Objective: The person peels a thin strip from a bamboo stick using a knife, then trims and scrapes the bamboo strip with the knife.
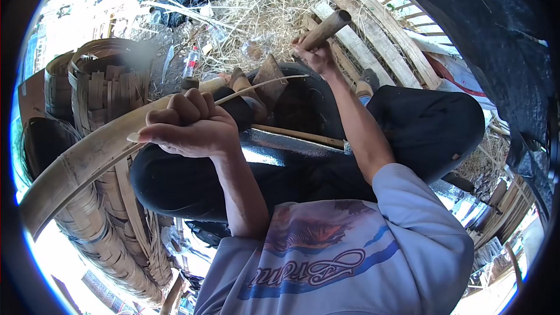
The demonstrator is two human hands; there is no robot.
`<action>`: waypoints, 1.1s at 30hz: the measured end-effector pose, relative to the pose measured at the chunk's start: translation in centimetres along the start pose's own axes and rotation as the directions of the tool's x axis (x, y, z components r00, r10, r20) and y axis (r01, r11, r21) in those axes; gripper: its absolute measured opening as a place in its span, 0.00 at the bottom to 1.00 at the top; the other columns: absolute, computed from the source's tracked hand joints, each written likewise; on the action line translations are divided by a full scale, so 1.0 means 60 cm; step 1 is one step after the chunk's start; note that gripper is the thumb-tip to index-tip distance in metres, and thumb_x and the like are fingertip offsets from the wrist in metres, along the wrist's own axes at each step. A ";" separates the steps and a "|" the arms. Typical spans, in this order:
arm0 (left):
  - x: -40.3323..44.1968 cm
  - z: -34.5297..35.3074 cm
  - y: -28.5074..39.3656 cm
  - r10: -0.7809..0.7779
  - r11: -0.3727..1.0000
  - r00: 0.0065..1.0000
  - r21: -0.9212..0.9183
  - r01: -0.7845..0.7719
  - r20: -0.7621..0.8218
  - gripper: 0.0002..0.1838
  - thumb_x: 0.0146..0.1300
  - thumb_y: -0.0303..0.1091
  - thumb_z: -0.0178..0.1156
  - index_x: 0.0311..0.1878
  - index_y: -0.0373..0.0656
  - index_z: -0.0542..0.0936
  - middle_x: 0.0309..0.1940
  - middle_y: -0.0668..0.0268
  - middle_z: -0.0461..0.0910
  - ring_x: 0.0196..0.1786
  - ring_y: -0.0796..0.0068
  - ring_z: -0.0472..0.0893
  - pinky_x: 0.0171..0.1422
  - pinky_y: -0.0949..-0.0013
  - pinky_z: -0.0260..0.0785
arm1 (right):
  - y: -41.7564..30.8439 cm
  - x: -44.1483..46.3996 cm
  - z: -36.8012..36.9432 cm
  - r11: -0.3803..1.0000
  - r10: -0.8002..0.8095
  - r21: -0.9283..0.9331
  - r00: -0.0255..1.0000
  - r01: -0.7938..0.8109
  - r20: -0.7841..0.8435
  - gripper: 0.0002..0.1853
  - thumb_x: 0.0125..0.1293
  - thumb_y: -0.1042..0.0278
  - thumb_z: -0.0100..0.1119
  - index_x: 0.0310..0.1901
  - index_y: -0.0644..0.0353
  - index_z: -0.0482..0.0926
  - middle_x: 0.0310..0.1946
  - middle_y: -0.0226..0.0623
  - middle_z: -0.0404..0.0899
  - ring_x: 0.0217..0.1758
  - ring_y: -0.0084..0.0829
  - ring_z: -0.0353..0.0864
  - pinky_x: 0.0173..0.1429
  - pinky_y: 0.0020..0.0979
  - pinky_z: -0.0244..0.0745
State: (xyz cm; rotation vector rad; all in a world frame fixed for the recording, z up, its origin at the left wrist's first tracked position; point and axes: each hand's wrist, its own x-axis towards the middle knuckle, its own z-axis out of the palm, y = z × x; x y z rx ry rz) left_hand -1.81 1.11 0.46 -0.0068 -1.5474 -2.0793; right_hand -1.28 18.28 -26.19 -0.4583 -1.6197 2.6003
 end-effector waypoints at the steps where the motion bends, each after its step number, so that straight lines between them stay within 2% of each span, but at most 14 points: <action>1: 0.001 0.000 -0.001 0.002 1.000 1.000 0.001 -0.002 0.010 0.27 0.70 0.62 0.36 0.23 0.52 0.50 0.10 0.79 0.43 0.15 0.88 0.40 0.16 0.78 0.31 | 0.003 0.006 -0.003 0.990 -0.122 -0.059 0.991 0.126 0.058 0.10 0.53 0.73 0.64 0.38 0.61 0.78 0.37 0.35 0.82 0.43 0.25 0.79 0.47 0.31 0.75; 4: 0.000 0.004 0.000 0.010 1.000 1.000 0.007 -0.010 0.023 0.27 0.69 0.62 0.36 0.23 0.53 0.50 0.10 0.79 0.43 0.15 0.88 0.40 0.16 0.78 0.31 | 0.045 -0.011 -0.013 0.971 -0.025 -0.236 0.996 0.044 0.082 0.08 0.53 0.81 0.62 0.33 0.60 0.74 0.39 0.35 0.80 0.44 0.27 0.79 0.51 0.30 0.74; 5: 0.000 0.005 0.001 0.009 1.000 1.000 0.020 -0.009 0.026 0.27 0.69 0.63 0.36 0.23 0.53 0.50 0.10 0.79 0.42 0.15 0.88 0.40 0.15 0.78 0.31 | 0.079 -0.029 -0.028 0.908 0.039 -0.419 0.998 -0.012 0.058 0.08 0.53 0.80 0.62 0.34 0.60 0.75 0.39 0.35 0.80 0.45 0.27 0.79 0.52 0.30 0.74; 9: -0.003 0.003 0.007 -0.021 1.000 1.000 0.008 0.021 -0.005 0.27 0.69 0.63 0.35 0.23 0.53 0.49 0.10 0.79 0.42 0.15 0.88 0.40 0.15 0.78 0.31 | 0.062 -0.014 -0.032 0.972 0.075 -0.222 0.997 -0.073 0.003 0.08 0.52 0.81 0.62 0.34 0.60 0.75 0.38 0.33 0.81 0.39 0.22 0.77 0.46 0.27 0.74; 13: 0.003 0.003 0.002 -0.022 1.000 0.999 0.006 0.022 -0.025 0.27 0.69 0.63 0.35 0.22 0.53 0.49 0.10 0.79 0.42 0.15 0.88 0.39 0.15 0.78 0.31 | 0.010 0.003 0.002 0.990 -0.053 -0.127 0.995 0.064 0.088 0.09 0.52 0.80 0.63 0.35 0.60 0.75 0.37 0.34 0.81 0.39 0.21 0.76 0.45 0.25 0.72; 15: 0.000 0.007 0.002 -0.023 1.000 0.999 0.013 0.023 -0.029 0.27 0.69 0.63 0.35 0.22 0.53 0.49 0.10 0.79 0.42 0.15 0.88 0.39 0.15 0.78 0.31 | -0.001 -0.010 0.019 0.971 0.029 -0.238 0.994 -0.004 0.103 0.12 0.52 0.77 0.63 0.40 0.59 0.80 0.37 0.36 0.83 0.42 0.29 0.81 0.51 0.29 0.75; 16: 0.000 0.010 0.003 -0.020 1.000 0.999 0.021 0.021 -0.034 0.27 0.70 0.63 0.35 0.22 0.53 0.49 0.10 0.79 0.42 0.15 0.88 0.39 0.15 0.78 0.31 | 0.016 -0.026 0.012 0.838 0.104 -0.543 0.992 -0.048 0.073 0.13 0.52 0.76 0.62 0.41 0.59 0.81 0.37 0.36 0.84 0.42 0.31 0.82 0.52 0.31 0.75; 18: -0.004 0.011 0.001 -0.013 1.000 1.000 0.014 0.013 -0.014 0.27 0.69 0.63 0.35 0.22 0.53 0.49 0.10 0.79 0.42 0.15 0.88 0.39 0.15 0.78 0.32 | 0.073 -0.038 -0.019 0.793 -0.030 -0.597 0.986 0.123 0.163 0.13 0.52 0.74 0.61 0.42 0.59 0.81 0.38 0.37 0.84 0.43 0.31 0.82 0.53 0.33 0.75; 20: -0.005 0.003 0.003 -0.017 0.999 1.000 0.034 0.017 -0.012 0.27 0.69 0.63 0.35 0.22 0.53 0.49 0.10 0.80 0.42 0.15 0.88 0.39 0.15 0.78 0.32 | 0.087 -0.024 -0.025 0.884 0.106 -0.463 0.992 -0.062 0.070 0.14 0.51 0.74 0.61 0.42 0.58 0.81 0.36 0.37 0.84 0.42 0.30 0.82 0.51 0.30 0.75; 23: 0.003 0.006 -0.002 0.000 1.000 1.000 0.011 0.000 0.007 0.27 0.69 0.63 0.35 0.22 0.53 0.50 0.10 0.79 0.42 0.15 0.88 0.40 0.15 0.79 0.32 | 0.039 -0.005 -0.011 0.943 -0.008 -0.327 0.989 0.056 0.147 0.09 0.53 0.77 0.61 0.37 0.60 0.75 0.39 0.36 0.81 0.45 0.26 0.78 0.52 0.29 0.72; 26: 0.002 0.003 0.001 -0.014 1.000 1.000 0.011 0.014 -0.013 0.27 0.69 0.63 0.35 0.22 0.52 0.50 0.10 0.79 0.42 0.14 0.88 0.40 0.15 0.79 0.32 | 0.019 -0.008 0.009 0.978 0.014 -0.208 0.992 0.013 0.127 0.10 0.54 0.75 0.63 0.38 0.61 0.75 0.40 0.36 0.81 0.46 0.28 0.78 0.54 0.29 0.72; 28: 0.004 0.007 -0.001 0.035 0.997 0.998 0.064 -0.038 0.044 0.27 0.70 0.62 0.36 0.22 0.52 0.50 0.11 0.79 0.42 0.15 0.88 0.40 0.15 0.79 0.32 | 0.074 -0.026 -0.029 0.847 0.145 -0.527 0.983 -0.063 0.115 0.12 0.55 0.74 0.64 0.41 0.61 0.77 0.40 0.36 0.81 0.46 0.25 0.79 0.53 0.28 0.73; 30: 0.005 0.013 -0.003 0.034 0.999 0.999 0.019 -0.034 0.007 0.27 0.70 0.61 0.36 0.22 0.52 0.50 0.11 0.79 0.42 0.15 0.88 0.40 0.15 0.79 0.32 | 0.082 -0.018 -0.033 0.935 0.032 -0.354 0.999 -0.015 0.041 0.12 0.54 0.75 0.63 0.42 0.61 0.77 0.40 0.36 0.81 0.46 0.25 0.79 0.53 0.29 0.73; 33: 0.000 0.008 0.001 0.014 1.000 1.000 0.005 -0.014 0.001 0.27 0.70 0.61 0.36 0.22 0.52 0.50 0.10 0.79 0.42 0.15 0.88 0.40 0.15 0.79 0.32 | 0.056 0.003 -0.038 0.951 0.030 -0.308 0.996 -0.001 0.090 0.10 0.54 0.77 0.62 0.39 0.60 0.75 0.40 0.35 0.81 0.47 0.26 0.78 0.53 0.31 0.73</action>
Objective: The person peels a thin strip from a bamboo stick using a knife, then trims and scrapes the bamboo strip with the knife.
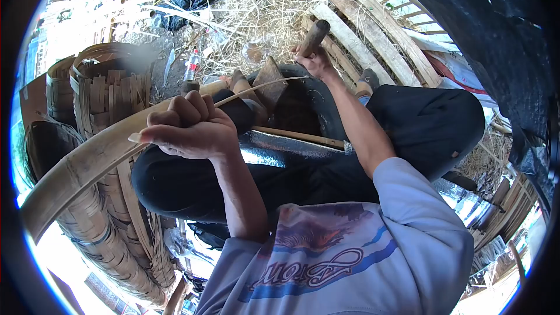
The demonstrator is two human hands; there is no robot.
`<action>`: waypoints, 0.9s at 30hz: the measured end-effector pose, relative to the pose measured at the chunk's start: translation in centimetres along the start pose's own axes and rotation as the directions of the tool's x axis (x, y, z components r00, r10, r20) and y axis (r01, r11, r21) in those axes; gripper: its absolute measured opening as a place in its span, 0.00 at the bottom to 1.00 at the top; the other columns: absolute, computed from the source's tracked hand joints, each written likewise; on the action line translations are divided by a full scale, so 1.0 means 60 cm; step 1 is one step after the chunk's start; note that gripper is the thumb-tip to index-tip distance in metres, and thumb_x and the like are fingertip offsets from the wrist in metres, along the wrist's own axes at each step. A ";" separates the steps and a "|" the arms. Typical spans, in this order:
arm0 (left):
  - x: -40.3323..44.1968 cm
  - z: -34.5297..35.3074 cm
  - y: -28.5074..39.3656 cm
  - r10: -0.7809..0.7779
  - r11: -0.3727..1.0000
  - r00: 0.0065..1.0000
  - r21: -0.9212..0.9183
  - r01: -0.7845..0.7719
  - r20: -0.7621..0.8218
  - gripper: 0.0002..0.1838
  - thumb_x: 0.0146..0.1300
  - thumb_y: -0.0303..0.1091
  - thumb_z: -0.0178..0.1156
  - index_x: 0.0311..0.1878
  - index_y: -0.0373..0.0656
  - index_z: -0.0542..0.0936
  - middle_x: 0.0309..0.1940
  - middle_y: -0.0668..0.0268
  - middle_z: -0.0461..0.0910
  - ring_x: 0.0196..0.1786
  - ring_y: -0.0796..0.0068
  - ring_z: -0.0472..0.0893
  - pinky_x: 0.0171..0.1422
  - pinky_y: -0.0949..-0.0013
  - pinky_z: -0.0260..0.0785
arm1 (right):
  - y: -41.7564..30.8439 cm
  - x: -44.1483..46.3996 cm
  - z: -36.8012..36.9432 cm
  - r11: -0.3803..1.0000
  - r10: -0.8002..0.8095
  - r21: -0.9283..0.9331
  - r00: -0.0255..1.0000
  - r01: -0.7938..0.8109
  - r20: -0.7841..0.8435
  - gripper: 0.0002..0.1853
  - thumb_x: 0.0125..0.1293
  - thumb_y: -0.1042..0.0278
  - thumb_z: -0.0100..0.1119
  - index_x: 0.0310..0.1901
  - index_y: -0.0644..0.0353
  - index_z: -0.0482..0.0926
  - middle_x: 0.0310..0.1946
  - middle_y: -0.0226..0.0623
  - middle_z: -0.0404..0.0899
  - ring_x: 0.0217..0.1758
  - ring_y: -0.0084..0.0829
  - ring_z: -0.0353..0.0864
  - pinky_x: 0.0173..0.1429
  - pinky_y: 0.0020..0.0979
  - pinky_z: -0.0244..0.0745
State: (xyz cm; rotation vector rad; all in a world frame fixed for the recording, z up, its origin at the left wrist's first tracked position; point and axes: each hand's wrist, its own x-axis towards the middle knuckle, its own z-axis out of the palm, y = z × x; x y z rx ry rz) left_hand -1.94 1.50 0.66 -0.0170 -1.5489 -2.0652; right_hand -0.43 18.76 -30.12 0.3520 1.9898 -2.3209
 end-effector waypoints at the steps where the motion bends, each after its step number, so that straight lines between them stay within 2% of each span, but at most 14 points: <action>1: 0.000 -0.001 0.000 0.012 1.000 1.000 0.008 -0.012 0.025 0.27 0.70 0.60 0.36 0.22 0.52 0.50 0.10 0.79 0.42 0.15 0.88 0.40 0.15 0.79 0.32 | -0.022 0.004 0.002 1.000 0.005 -0.001 1.000 -0.005 0.003 0.10 0.54 0.77 0.62 0.39 0.60 0.75 0.40 0.35 0.81 0.47 0.26 0.78 0.53 0.31 0.73; 5: 0.006 -0.007 -0.002 0.000 1.000 1.000 -0.007 0.000 0.015 0.27 0.70 0.61 0.36 0.22 0.52 0.50 0.10 0.79 0.42 0.15 0.88 0.40 0.15 0.79 0.33 | -0.060 -0.002 0.021 0.996 -0.090 -0.006 0.996 0.090 0.025 0.10 0.53 0.76 0.62 0.39 0.60 0.76 0.40 0.35 0.81 0.47 0.27 0.78 0.53 0.31 0.72; 7: 0.001 -0.002 -0.001 0.007 1.000 1.000 0.024 -0.007 0.011 0.27 0.70 0.62 0.36 0.22 0.52 0.50 0.10 0.79 0.42 0.15 0.88 0.40 0.15 0.79 0.32 | -0.002 -0.034 0.021 0.967 0.080 -0.248 0.995 -0.064 0.054 0.12 0.53 0.76 0.62 0.40 0.61 0.76 0.40 0.34 0.81 0.46 0.26 0.79 0.53 0.30 0.72; 8: 0.003 0.003 -0.002 0.024 0.998 1.000 0.057 -0.025 0.009 0.27 0.70 0.62 0.36 0.22 0.52 0.50 0.10 0.79 0.42 0.15 0.88 0.40 0.15 0.78 0.32 | 0.049 -0.041 0.009 0.933 0.036 -0.359 0.998 -0.019 0.041 0.12 0.53 0.77 0.62 0.42 0.61 0.77 0.40 0.33 0.81 0.46 0.25 0.79 0.53 0.29 0.72; 9: 0.008 0.009 -0.003 0.038 0.998 0.999 0.051 -0.039 0.013 0.27 0.70 0.62 0.36 0.22 0.52 0.50 0.10 0.79 0.42 0.15 0.88 0.40 0.15 0.78 0.32 | 0.033 -0.025 0.006 0.934 0.021 -0.356 0.999 -0.004 0.043 0.12 0.53 0.77 0.62 0.42 0.61 0.77 0.40 0.33 0.81 0.46 0.25 0.79 0.53 0.29 0.72; 12: -0.002 0.005 0.004 -0.011 1.000 1.000 0.022 0.012 -0.029 0.27 0.69 0.62 0.36 0.22 0.53 0.50 0.10 0.79 0.42 0.15 0.87 0.40 0.15 0.78 0.31 | 0.010 -0.022 0.008 0.999 0.038 0.011 0.999 -0.038 -0.024 0.11 0.54 0.78 0.60 0.40 0.61 0.76 0.42 0.35 0.81 0.46 0.26 0.78 0.53 0.30 0.72; 16: 0.002 -0.004 -0.001 -0.030 0.999 1.000 -0.015 0.029 -0.011 0.27 0.70 0.62 0.36 0.22 0.53 0.50 0.10 0.79 0.42 0.14 0.88 0.40 0.16 0.78 0.31 | -0.080 0.003 0.028 0.994 -0.086 0.070 0.996 0.083 0.038 0.09 0.55 0.76 0.61 0.39 0.61 0.76 0.42 0.37 0.81 0.48 0.28 0.79 0.55 0.32 0.72; 17: 0.002 -0.003 -0.001 -0.032 0.999 0.999 -0.018 0.032 -0.004 0.27 0.70 0.62 0.36 0.22 0.53 0.50 0.10 0.79 0.42 0.14 0.88 0.40 0.16 0.78 0.31 | -0.072 -0.002 0.029 0.994 -0.083 0.070 0.996 0.080 0.038 0.09 0.55 0.76 0.61 0.39 0.61 0.76 0.42 0.37 0.81 0.48 0.28 0.79 0.55 0.32 0.72; 19: 0.001 0.001 0.001 -0.027 0.999 1.000 -0.030 0.027 0.007 0.27 0.70 0.62 0.36 0.22 0.53 0.50 0.10 0.79 0.42 0.14 0.88 0.40 0.16 0.78 0.31 | -0.030 -0.014 0.028 0.957 0.149 -0.260 0.988 -0.132 0.049 0.10 0.55 0.72 0.62 0.40 0.61 0.78 0.40 0.38 0.82 0.49 0.31 0.80 0.56 0.32 0.72; 20: -0.002 0.001 0.002 -0.014 1.000 1.000 0.024 0.014 0.001 0.27 0.70 0.62 0.35 0.23 0.53 0.50 0.10 0.79 0.42 0.15 0.88 0.40 0.16 0.78 0.31 | -0.003 -0.039 0.021 0.930 0.046 -0.367 0.998 -0.027 0.043 0.13 0.55 0.70 0.62 0.43 0.60 0.80 0.39 0.38 0.82 0.47 0.33 0.81 0.56 0.33 0.72; 21: 0.002 0.003 0.000 0.005 0.997 1.000 0.078 -0.004 -0.001 0.27 0.70 0.62 0.35 0.23 0.53 0.50 0.10 0.79 0.42 0.15 0.87 0.39 0.16 0.78 0.31 | 0.036 -0.034 0.014 0.937 -0.059 -0.341 0.997 0.073 0.053 0.14 0.55 0.70 0.62 0.44 0.60 0.80 0.39 0.36 0.82 0.45 0.32 0.81 0.55 0.32 0.73; 23: 0.005 0.003 0.000 0.011 0.999 1.000 0.048 -0.011 -0.006 0.27 0.70 0.62 0.35 0.23 0.53 0.50 0.10 0.79 0.43 0.15 0.88 0.39 0.16 0.78 0.31 | 0.033 -0.025 0.010 0.958 0.060 -0.283 0.998 -0.053 0.018 0.15 0.53 0.70 0.65 0.44 0.57 0.80 0.38 0.38 0.84 0.44 0.32 0.83 0.51 0.31 0.75; 24: -0.001 -0.002 0.003 -0.004 1.000 1.000 0.023 0.004 -0.010 0.27 0.70 0.62 0.35 0.23 0.53 0.50 0.10 0.79 0.43 0.15 0.88 0.39 0.16 0.78 0.31 | 0.037 -0.021 0.007 0.981 0.070 -0.182 0.997 -0.062 0.039 0.11 0.54 0.74 0.61 0.40 0.61 0.77 0.39 0.33 0.82 0.42 0.25 0.80 0.50 0.30 0.73; 27: 0.007 -0.013 -0.004 -0.014 0.998 0.999 -0.058 0.016 0.037 0.27 0.70 0.62 0.36 0.23 0.52 0.50 0.10 0.79 0.43 0.14 0.88 0.40 0.15 0.78 0.31 | 0.009 0.000 0.003 0.995 0.003 -0.101 0.999 0.002 0.052 0.13 0.53 0.77 0.61 0.43 0.60 0.77 0.41 0.33 0.82 0.42 0.23 0.78 0.50 0.28 0.72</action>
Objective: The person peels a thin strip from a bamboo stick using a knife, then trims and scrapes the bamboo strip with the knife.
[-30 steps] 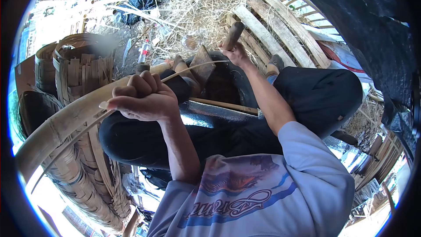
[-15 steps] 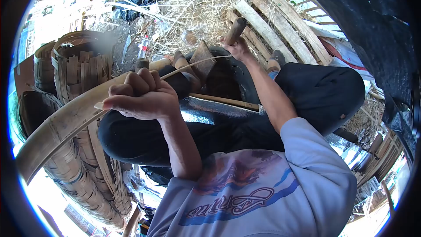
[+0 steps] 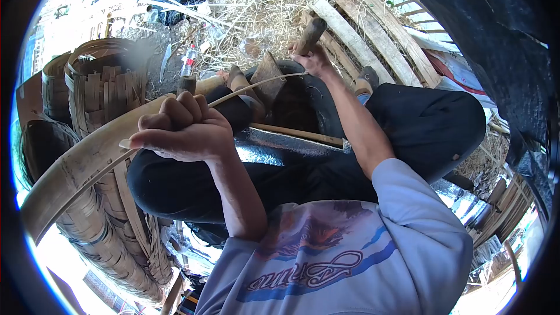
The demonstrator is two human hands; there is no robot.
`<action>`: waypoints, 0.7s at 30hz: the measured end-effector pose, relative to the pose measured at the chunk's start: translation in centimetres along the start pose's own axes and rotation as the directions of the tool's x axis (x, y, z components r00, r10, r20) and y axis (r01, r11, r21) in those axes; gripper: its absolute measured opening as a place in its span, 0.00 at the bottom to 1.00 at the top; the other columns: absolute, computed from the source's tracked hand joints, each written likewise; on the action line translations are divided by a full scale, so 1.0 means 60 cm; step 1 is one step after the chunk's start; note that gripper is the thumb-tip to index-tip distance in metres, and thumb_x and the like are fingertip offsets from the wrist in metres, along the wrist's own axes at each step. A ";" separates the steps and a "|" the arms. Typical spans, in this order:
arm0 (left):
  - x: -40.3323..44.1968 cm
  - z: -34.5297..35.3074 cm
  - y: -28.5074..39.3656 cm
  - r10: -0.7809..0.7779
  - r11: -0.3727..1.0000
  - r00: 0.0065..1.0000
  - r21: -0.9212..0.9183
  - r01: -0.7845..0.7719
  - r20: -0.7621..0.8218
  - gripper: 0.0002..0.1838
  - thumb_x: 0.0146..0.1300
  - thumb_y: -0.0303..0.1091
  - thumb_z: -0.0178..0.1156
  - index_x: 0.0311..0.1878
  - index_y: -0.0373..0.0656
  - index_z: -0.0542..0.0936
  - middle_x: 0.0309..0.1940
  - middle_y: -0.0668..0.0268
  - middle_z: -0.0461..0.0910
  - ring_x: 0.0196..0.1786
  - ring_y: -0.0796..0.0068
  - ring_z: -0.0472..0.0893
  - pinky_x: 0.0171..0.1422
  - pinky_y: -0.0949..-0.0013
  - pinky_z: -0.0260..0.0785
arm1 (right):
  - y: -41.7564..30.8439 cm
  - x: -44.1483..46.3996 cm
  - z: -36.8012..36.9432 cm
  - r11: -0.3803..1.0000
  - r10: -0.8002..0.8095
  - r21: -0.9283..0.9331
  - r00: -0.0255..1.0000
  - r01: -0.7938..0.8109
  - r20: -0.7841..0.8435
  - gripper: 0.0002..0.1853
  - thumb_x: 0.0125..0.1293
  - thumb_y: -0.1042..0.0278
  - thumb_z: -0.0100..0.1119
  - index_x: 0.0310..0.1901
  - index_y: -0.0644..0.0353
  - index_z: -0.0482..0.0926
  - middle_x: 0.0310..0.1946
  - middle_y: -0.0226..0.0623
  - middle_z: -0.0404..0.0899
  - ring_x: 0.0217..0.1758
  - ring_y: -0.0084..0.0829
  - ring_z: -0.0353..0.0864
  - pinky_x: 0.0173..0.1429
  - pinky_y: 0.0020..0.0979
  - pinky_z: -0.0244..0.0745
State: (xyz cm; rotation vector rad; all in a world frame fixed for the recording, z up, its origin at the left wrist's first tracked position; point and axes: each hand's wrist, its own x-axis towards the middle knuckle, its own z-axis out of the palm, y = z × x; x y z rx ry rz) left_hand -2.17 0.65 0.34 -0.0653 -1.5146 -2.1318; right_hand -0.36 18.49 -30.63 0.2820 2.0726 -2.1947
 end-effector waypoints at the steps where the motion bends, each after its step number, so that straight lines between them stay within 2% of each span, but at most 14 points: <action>1: -0.003 -0.002 0.002 -0.008 1.000 1.000 0.010 0.008 -0.006 0.27 0.70 0.62 0.36 0.23 0.52 0.50 0.10 0.79 0.43 0.14 0.88 0.40 0.15 0.78 0.31 | -0.011 0.000 0.007 1.000 0.013 0.002 1.000 -0.013 0.005 0.13 0.53 0.77 0.61 0.43 0.60 0.77 0.41 0.33 0.82 0.42 0.23 0.78 0.50 0.28 0.72; 4: -0.003 0.002 0.002 -0.004 0.999 1.000 0.031 0.005 -0.026 0.27 0.70 0.62 0.36 0.23 0.52 0.50 0.10 0.78 0.43 0.14 0.88 0.40 0.15 0.78 0.31 | -0.013 -0.006 0.015 0.996 -0.080 0.034 0.997 0.081 -0.018 0.14 0.53 0.78 0.61 0.43 0.60 0.78 0.41 0.33 0.82 0.43 0.24 0.79 0.52 0.28 0.72; 6: 0.001 0.003 0.000 0.018 0.992 1.000 0.122 -0.019 0.011 0.27 0.69 0.63 0.36 0.23 0.53 0.50 0.10 0.78 0.43 0.15 0.87 0.40 0.15 0.78 0.31 | 0.037 -0.038 0.014 0.983 -0.028 -0.180 0.999 0.022 -0.030 0.13 0.53 0.77 0.61 0.43 0.59 0.80 0.40 0.33 0.82 0.45 0.25 0.79 0.54 0.29 0.72; 8: 0.003 0.015 0.000 0.033 0.994 0.999 0.105 -0.032 -0.011 0.27 0.69 0.63 0.36 0.23 0.52 0.50 0.10 0.78 0.43 0.15 0.87 0.40 0.15 0.78 0.31 | 0.061 -0.015 -0.001 0.975 0.112 -0.188 0.993 -0.119 -0.046 0.13 0.54 0.77 0.62 0.43 0.60 0.80 0.40 0.34 0.82 0.48 0.26 0.80 0.57 0.30 0.72; 10: -0.003 0.012 0.004 0.008 0.995 1.000 0.099 -0.006 -0.025 0.27 0.69 0.63 0.36 0.23 0.52 0.50 0.10 0.78 0.42 0.14 0.87 0.40 0.15 0.78 0.31 | 0.040 -0.007 0.000 0.998 0.041 0.055 0.999 -0.040 -0.029 0.12 0.53 0.76 0.62 0.41 0.61 0.80 0.40 0.36 0.82 0.47 0.26 0.80 0.55 0.30 0.73; 11: -0.001 0.010 0.001 0.002 0.999 1.000 0.049 -0.001 -0.020 0.27 0.69 0.63 0.36 0.23 0.52 0.50 0.10 0.78 0.42 0.15 0.87 0.40 0.15 0.78 0.31 | 0.018 0.005 -0.001 0.995 0.046 -0.085 0.998 -0.049 -0.035 0.09 0.54 0.77 0.61 0.39 0.62 0.79 0.40 0.36 0.82 0.47 0.26 0.80 0.55 0.30 0.73; 12: -0.004 0.004 0.003 -0.013 1.000 1.000 0.011 0.013 -0.022 0.27 0.69 0.62 0.37 0.23 0.52 0.50 0.11 0.79 0.42 0.15 0.87 0.40 0.15 0.78 0.31 | -0.015 0.007 0.006 0.994 0.060 -0.088 0.998 -0.062 -0.030 0.09 0.54 0.77 0.61 0.39 0.62 0.79 0.40 0.36 0.82 0.47 0.26 0.80 0.55 0.30 0.73; 14: -0.001 0.001 0.001 -0.023 1.000 0.999 0.015 0.024 -0.032 0.27 0.69 0.62 0.36 0.23 0.52 0.50 0.11 0.79 0.42 0.15 0.87 0.40 0.15 0.78 0.31 | -0.075 0.016 0.021 0.973 -0.225 0.061 0.974 0.224 0.009 0.09 0.54 0.78 0.61 0.39 0.62 0.79 0.40 0.37 0.81 0.47 0.28 0.80 0.55 0.30 0.72; 16: 0.000 0.002 0.002 -0.018 1.000 0.999 0.010 0.019 -0.038 0.27 0.69 0.63 0.36 0.23 0.52 0.50 0.11 0.79 0.42 0.15 0.87 0.40 0.15 0.78 0.31 | -0.027 0.000 0.029 0.971 -0.238 0.031 0.971 0.237 0.012 0.10 0.53 0.79 0.60 0.39 0.61 0.79 0.39 0.37 0.81 0.47 0.29 0.80 0.56 0.30 0.71; 18: 0.000 0.007 0.000 0.034 0.989 0.999 0.141 -0.033 -0.006 0.28 0.69 0.63 0.36 0.23 0.52 0.50 0.11 0.79 0.43 0.15 0.87 0.40 0.15 0.78 0.31 | 0.070 -0.031 0.022 0.995 -0.059 -0.083 0.997 0.054 -0.059 0.13 0.54 0.72 0.63 0.43 0.60 0.81 0.41 0.39 0.83 0.48 0.33 0.83 0.53 0.31 0.75; 19: 0.008 0.014 -0.001 0.055 0.989 0.998 0.135 -0.054 0.001 0.28 0.69 0.63 0.36 0.23 0.52 0.50 0.11 0.79 0.43 0.15 0.87 0.40 0.15 0.78 0.31 | 0.040 -0.029 0.012 0.972 -0.079 -0.227 0.996 0.068 -0.041 0.13 0.54 0.72 0.64 0.43 0.60 0.82 0.41 0.41 0.84 0.49 0.34 0.82 0.53 0.32 0.75; 20: 0.005 0.017 0.000 0.048 0.994 0.999 0.102 -0.046 -0.014 0.27 0.69 0.63 0.36 0.22 0.52 0.50 0.11 0.79 0.42 0.15 0.87 0.40 0.15 0.78 0.32 | 0.055 -0.018 0.011 0.995 0.030 -0.094 0.996 -0.038 -0.081 0.12 0.53 0.72 0.64 0.41 0.60 0.82 0.38 0.41 0.84 0.46 0.33 0.83 0.52 0.31 0.76; 21: -0.006 0.013 0.006 0.015 0.997 0.999 0.083 -0.012 -0.030 0.27 0.69 0.63 0.36 0.22 0.52 0.50 0.10 0.79 0.42 0.15 0.87 0.40 0.15 0.79 0.32 | 0.050 -0.020 0.012 0.996 0.049 -0.065 0.996 -0.054 -0.070 0.12 0.52 0.72 0.64 0.40 0.61 0.82 0.37 0.40 0.84 0.44 0.31 0.83 0.51 0.31 0.76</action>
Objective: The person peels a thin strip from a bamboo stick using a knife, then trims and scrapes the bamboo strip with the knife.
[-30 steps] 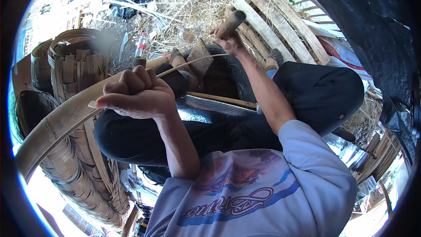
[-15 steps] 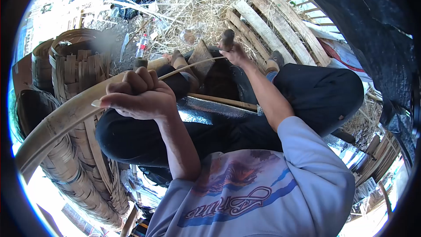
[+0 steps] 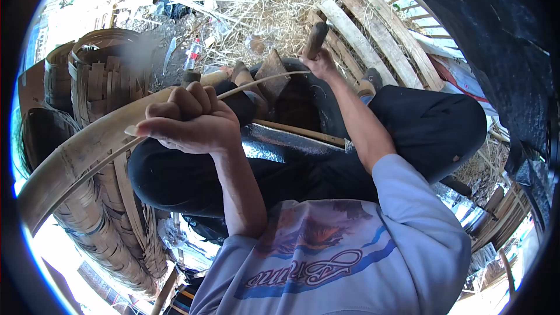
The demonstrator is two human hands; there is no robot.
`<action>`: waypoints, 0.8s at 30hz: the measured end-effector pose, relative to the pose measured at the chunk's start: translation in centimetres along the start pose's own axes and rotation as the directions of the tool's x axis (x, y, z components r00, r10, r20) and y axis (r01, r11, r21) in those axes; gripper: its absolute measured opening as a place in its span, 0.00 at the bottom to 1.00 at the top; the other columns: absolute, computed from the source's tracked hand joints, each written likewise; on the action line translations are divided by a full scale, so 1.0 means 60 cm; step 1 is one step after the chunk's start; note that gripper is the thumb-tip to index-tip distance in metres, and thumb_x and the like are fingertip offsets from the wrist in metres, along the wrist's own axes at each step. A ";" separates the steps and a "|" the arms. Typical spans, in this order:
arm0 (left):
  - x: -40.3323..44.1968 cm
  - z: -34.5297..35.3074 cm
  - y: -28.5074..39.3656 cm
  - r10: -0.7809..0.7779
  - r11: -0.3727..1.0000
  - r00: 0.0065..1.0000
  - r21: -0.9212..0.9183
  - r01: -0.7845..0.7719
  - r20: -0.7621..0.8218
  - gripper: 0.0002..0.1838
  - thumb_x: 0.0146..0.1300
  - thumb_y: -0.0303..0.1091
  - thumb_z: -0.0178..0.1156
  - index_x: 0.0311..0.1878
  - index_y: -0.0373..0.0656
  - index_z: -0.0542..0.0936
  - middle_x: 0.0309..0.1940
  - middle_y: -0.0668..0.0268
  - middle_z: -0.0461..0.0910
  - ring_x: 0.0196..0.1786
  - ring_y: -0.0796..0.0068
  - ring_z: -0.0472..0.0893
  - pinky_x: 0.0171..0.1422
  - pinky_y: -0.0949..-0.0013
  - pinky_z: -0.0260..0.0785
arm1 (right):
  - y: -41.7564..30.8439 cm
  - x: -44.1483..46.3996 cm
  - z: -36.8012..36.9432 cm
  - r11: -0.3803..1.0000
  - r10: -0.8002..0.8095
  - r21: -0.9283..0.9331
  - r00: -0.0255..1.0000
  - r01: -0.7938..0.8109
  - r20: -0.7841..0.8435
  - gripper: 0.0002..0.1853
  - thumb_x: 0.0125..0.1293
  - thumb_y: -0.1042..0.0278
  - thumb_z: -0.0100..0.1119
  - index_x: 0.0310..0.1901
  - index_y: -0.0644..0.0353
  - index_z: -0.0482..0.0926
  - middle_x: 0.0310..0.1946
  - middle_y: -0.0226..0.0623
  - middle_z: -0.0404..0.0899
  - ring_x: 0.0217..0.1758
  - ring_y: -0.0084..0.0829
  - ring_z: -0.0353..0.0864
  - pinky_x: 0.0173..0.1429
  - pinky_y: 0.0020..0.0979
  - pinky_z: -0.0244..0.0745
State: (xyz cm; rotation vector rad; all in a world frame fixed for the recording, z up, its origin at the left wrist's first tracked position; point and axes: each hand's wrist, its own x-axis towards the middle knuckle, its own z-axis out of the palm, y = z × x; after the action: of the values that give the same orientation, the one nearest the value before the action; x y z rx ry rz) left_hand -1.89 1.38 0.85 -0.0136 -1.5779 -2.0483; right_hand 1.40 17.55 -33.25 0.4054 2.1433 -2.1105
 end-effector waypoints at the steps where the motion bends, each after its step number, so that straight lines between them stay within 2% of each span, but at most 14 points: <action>1: -0.002 0.000 0.001 -0.014 1.000 1.000 0.000 0.014 0.008 0.27 0.69 0.63 0.36 0.22 0.52 0.50 0.10 0.79 0.42 0.15 0.87 0.40 0.15 0.79 0.32 | -0.008 0.007 -0.013 1.000 0.006 0.023 1.000 -0.006 -0.007 0.11 0.52 0.72 0.64 0.39 0.61 0.81 0.35 0.40 0.84 0.42 0.30 0.83 0.49 0.30 0.76; 2: 0.003 0.002 -0.003 -0.004 1.000 1.000 -0.018 0.004 0.003 0.27 0.69 0.62 0.36 0.22 0.52 0.50 0.10 0.79 0.42 0.15 0.87 0.40 0.15 0.79 0.32 | -0.041 0.007 -0.013 0.994 -0.096 0.054 0.994 0.099 -0.059 0.06 0.55 0.76 0.64 0.33 0.62 0.76 0.35 0.33 0.82 0.39 0.24 0.80 0.48 0.28 0.75; 5: 0.007 -0.016 -0.008 -0.001 0.999 1.000 -0.033 0.001 -0.004 0.27 0.69 0.62 0.36 0.22 0.52 0.51 0.10 0.78 0.42 0.15 0.87 0.40 0.14 0.79 0.33 | -0.089 0.034 -0.010 0.978 -0.155 0.125 0.984 0.165 -0.086 0.06 0.55 0.76 0.64 0.33 0.62 0.75 0.35 0.34 0.82 0.40 0.25 0.80 0.48 0.28 0.75; 6: 0.009 -0.012 -0.007 -0.004 0.999 1.000 -0.031 0.004 0.004 0.27 0.69 0.62 0.36 0.22 0.52 0.51 0.10 0.79 0.42 0.15 0.87 0.40 0.14 0.79 0.33 | -0.119 0.032 -0.005 0.943 -0.254 0.192 0.961 0.272 -0.113 0.07 0.55 0.75 0.64 0.34 0.62 0.75 0.35 0.36 0.82 0.40 0.26 0.80 0.48 0.28 0.75; 7: 0.008 -0.011 -0.005 -0.008 1.000 1.000 -0.030 0.008 0.011 0.27 0.69 0.62 0.36 0.22 0.52 0.51 0.10 0.79 0.42 0.15 0.87 0.40 0.14 0.79 0.33 | -0.107 0.021 -0.001 0.945 -0.249 0.191 0.962 0.266 -0.111 0.07 0.55 0.75 0.64 0.34 0.62 0.75 0.35 0.36 0.82 0.40 0.26 0.80 0.48 0.28 0.75; 9: 0.004 -0.009 -0.006 -0.010 1.000 1.000 -0.019 0.010 0.002 0.27 0.69 0.62 0.36 0.22 0.52 0.51 0.10 0.79 0.42 0.15 0.87 0.40 0.14 0.79 0.33 | -0.044 0.005 0.012 0.995 -0.056 0.071 0.992 0.065 -0.115 0.08 0.55 0.75 0.64 0.35 0.62 0.76 0.36 0.35 0.82 0.42 0.25 0.80 0.48 0.28 0.75; 10: 0.004 -0.004 -0.006 -0.007 1.000 1.000 -0.013 0.007 -0.004 0.27 0.69 0.62 0.36 0.22 0.52 0.51 0.11 0.79 0.42 0.15 0.87 0.40 0.14 0.79 0.33 | -0.010 -0.019 0.008 0.961 -0.208 -0.202 0.975 0.189 -0.078 0.10 0.54 0.75 0.64 0.38 0.62 0.77 0.37 0.34 0.82 0.41 0.24 0.81 0.47 0.28 0.75; 11: 0.011 0.004 -0.008 0.014 1.000 1.000 -0.026 -0.014 0.001 0.27 0.69 0.62 0.36 0.22 0.52 0.51 0.11 0.79 0.42 0.15 0.87 0.40 0.14 0.79 0.33 | -0.014 -0.014 0.003 0.972 -0.197 -0.149 0.977 0.183 -0.084 0.11 0.53 0.75 0.65 0.39 0.62 0.78 0.37 0.33 0.83 0.41 0.25 0.81 0.47 0.28 0.75; 13: 0.002 -0.001 -0.001 -0.025 0.998 0.999 -0.056 0.024 -0.020 0.27 0.69 0.62 0.37 0.22 0.52 0.51 0.11 0.79 0.42 0.15 0.88 0.40 0.14 0.79 0.33 | -0.008 0.001 -0.002 0.995 0.010 -0.095 0.995 -0.020 -0.103 0.12 0.52 0.69 0.66 0.39 0.61 0.83 0.33 0.41 0.85 0.39 0.33 0.85 0.47 0.33 0.77; 14: 0.002 -0.006 -0.006 0.003 0.998 1.000 -0.067 -0.002 0.017 0.27 0.69 0.62 0.36 0.22 0.52 0.51 0.11 0.79 0.42 0.15 0.88 0.41 0.14 0.79 0.33 | -0.003 0.008 -0.004 0.997 -0.072 0.038 0.996 0.074 -0.057 0.13 0.52 0.68 0.67 0.39 0.61 0.83 0.32 0.39 0.84 0.38 0.30 0.84 0.46 0.31 0.77; 19: 0.004 -0.008 -0.002 -0.024 0.999 1.000 -0.039 0.025 0.018 0.27 0.69 0.62 0.36 0.22 0.51 0.51 0.11 0.79 0.42 0.15 0.88 0.41 0.15 0.79 0.33 | -0.039 0.026 -0.018 0.978 -0.197 -0.071 0.980 0.196 -0.012 0.13 0.50 0.63 0.68 0.34 0.61 0.80 0.25 0.32 0.79 0.30 0.26 0.76 0.36 0.29 0.71; 21: -0.001 -0.007 -0.001 -0.040 0.997 0.999 -0.064 0.041 0.017 0.27 0.69 0.62 0.35 0.22 0.51 0.51 0.11 0.78 0.42 0.15 0.88 0.41 0.15 0.79 0.33 | -0.085 0.035 -0.018 0.985 -0.163 -0.064 0.985 0.160 -0.051 0.13 0.49 0.62 0.69 0.31 0.60 0.77 0.23 0.32 0.76 0.28 0.24 0.73 0.34 0.30 0.69; 22: -0.001 -0.008 -0.002 -0.029 0.998 0.999 -0.056 0.030 0.019 0.27 0.69 0.62 0.35 0.23 0.51 0.51 0.11 0.78 0.42 0.15 0.88 0.40 0.15 0.79 0.32 | -0.118 0.035 -0.020 0.972 -0.210 -0.121 0.975 0.201 -0.067 0.12 0.50 0.62 0.68 0.29 0.60 0.76 0.21 0.32 0.75 0.26 0.23 0.71 0.33 0.29 0.69; 24: -0.001 -0.007 -0.001 -0.014 0.999 1.000 -0.048 0.015 0.020 0.27 0.69 0.63 0.35 0.23 0.52 0.50 0.11 0.78 0.42 0.15 0.88 0.40 0.15 0.79 0.32 | -0.125 0.050 -0.021 0.974 -0.222 -0.075 0.969 0.215 -0.111 0.12 0.51 0.62 0.68 0.29 0.60 0.76 0.21 0.31 0.74 0.25 0.22 0.70 0.31 0.29 0.68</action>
State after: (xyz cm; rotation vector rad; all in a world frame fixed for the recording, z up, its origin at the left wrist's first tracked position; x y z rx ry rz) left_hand -1.74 1.02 0.62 -0.0403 -1.5451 -2.1030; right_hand -3.29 19.12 -26.77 0.3082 2.4167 -2.1727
